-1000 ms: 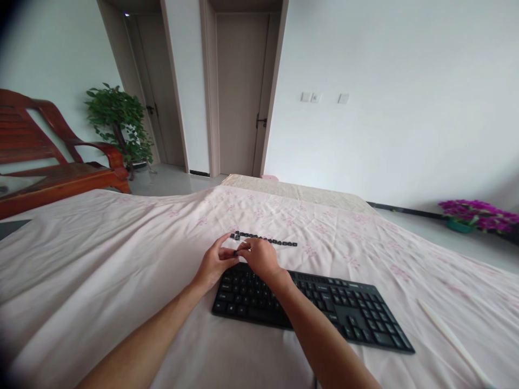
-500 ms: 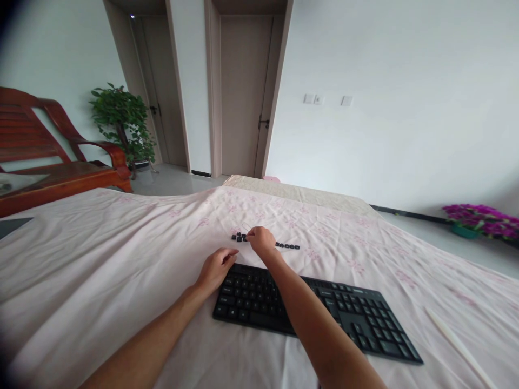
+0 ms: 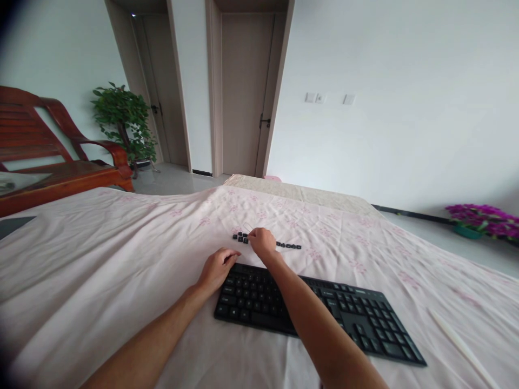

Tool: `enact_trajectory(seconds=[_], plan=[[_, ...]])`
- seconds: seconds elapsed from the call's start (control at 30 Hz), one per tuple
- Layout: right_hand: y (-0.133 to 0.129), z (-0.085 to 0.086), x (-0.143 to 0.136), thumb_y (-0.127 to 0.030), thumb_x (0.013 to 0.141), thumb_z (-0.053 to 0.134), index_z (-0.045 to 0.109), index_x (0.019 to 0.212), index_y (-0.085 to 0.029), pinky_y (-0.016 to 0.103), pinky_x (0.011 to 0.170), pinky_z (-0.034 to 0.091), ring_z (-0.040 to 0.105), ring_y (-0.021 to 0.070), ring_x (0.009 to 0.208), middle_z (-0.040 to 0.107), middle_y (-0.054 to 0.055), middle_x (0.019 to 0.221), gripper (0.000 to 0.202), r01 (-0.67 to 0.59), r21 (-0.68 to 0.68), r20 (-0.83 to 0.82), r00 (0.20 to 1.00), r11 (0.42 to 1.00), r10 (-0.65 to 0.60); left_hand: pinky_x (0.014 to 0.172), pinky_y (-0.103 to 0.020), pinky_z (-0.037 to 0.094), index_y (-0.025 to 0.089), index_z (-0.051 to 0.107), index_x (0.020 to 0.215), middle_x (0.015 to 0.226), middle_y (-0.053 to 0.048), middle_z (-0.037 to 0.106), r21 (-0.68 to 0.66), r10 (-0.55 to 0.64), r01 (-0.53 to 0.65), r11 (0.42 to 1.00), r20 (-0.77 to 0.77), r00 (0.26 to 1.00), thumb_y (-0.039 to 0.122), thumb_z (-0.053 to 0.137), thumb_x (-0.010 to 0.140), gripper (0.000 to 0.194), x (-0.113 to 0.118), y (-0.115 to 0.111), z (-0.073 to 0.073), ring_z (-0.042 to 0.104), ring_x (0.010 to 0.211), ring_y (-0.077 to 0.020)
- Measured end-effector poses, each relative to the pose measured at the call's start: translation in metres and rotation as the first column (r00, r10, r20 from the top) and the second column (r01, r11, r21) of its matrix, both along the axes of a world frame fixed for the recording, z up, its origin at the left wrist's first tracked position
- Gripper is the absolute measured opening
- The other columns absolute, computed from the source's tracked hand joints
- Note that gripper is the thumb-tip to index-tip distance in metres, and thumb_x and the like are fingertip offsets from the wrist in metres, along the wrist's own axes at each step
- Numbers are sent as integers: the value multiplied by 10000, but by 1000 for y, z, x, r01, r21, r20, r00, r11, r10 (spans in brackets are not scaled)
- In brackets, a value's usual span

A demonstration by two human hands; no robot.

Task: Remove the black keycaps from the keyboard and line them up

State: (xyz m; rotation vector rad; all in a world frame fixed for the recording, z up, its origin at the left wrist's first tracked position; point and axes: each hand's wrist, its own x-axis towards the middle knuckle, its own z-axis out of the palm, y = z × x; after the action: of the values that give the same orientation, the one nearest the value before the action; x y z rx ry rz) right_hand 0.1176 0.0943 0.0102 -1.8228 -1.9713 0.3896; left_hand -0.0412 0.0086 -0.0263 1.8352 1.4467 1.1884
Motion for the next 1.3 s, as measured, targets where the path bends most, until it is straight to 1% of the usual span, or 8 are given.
enact_trajectory(seconds=[0.13, 0.23, 0.3, 0.4, 0.57, 0.8, 1.03, 1.3], plan=[[-12, 15, 4, -397, 902, 431, 707, 806, -158, 229, 659, 408, 622, 164, 751, 695, 64, 773, 378, -68, 23, -78, 995, 997, 70, 829, -271, 442, 216, 706, 951, 978, -46, 692, 6, -8, 8, 1000, 33, 999, 304, 477, 872, 258, 0, -2, 0, 616, 918, -186], [-31, 29, 12, -447, 970, 234, 692, 837, -165, 224, 715, 431, 618, 144, 772, 691, 47, 821, 553, -230, 109, -229, 941, 967, 249, 829, -273, 445, 226, 695, 990, 991, -39, 686, 40, -18, 17, 999, 27, 999, 305, 474, 879, 260, 1, -5, 2, 605, 926, -183], [-49, 36, 18, -476, 972, 216, 693, 815, -175, 249, 775, 429, 608, 154, 809, 681, 43, 832, 585, -332, 192, -285, 882, 924, 376, 859, -281, 437, 240, 697, 986, 1002, -30, 680, 71, -36, 36, 997, -5, 999, 294, 494, 873, 238, 2, -8, 5, 588, 964, -186], [-74, 40, 26, -488, 964, 271, 683, 815, -181, 263, 759, 437, 591, 149, 775, 651, 31, 794, 535, -356, 204, -323, 855, 912, 406, 929, -302, 407, 258, 699, 983, 1026, -19, 674, 114, -90, 96, 989, -56, 994, 269, 540, 854, 206, 2, -12, 10, 566, 1010, -190], [-100, 33, 31, -470, 952, 343, 666, 846, -157, 247, 676, 458, 587, 143, 736, 640, 31, 772, 462, -396, 188, -457, 775, 899, 437, 956, -308, 393, 267, 706, 994, 1051, -20, 672, 157, -267, 270, 950, -42, 963, 310, 589, 842, 197, 0, -15, 17, 564, 1028, -189], [-105, 24, 32, -459, 955, 364, 669, 813, -158, 257, 733, 452, 597, 146, 743, 653, 26, 762, 452, -425, 210, -449, 758, 881, 473, 977, -318, 379, 267, 719, 983, 1070, -32, 666, 163, -411, 418, 894, -79, 908, 313, 638, 807, 200, 4, -13, 17, 558, 1052, -204], [-108, 18, 27, -475, 954, 366, 642, 792, -174, 266, 775, 443, 600, 153, 779, 642, 33, 792, 439, -510, 243, -308, 766, 825, 565, 910, -297, 407, 222, 691, 754, 937, -15, 683, 105, -429, 438, 893, -98, 898, 282, 640, 789, 86, 9, -9, 9, 584, 953, -196], [-111, -5, 28, -470, 970, 290, 582, 725, -180, 268, 722, 455, 570, 140, 686, 591, 32, 720, 480, -401, 393, -326, 780, 827, 534, 854, -275, 426, 223, 683, 754, 913, 7, 686, 50, -402, 410, 911, -117, 908, 243, 647, 770, 44, 18, -12, 12, 593, 905, -176]])
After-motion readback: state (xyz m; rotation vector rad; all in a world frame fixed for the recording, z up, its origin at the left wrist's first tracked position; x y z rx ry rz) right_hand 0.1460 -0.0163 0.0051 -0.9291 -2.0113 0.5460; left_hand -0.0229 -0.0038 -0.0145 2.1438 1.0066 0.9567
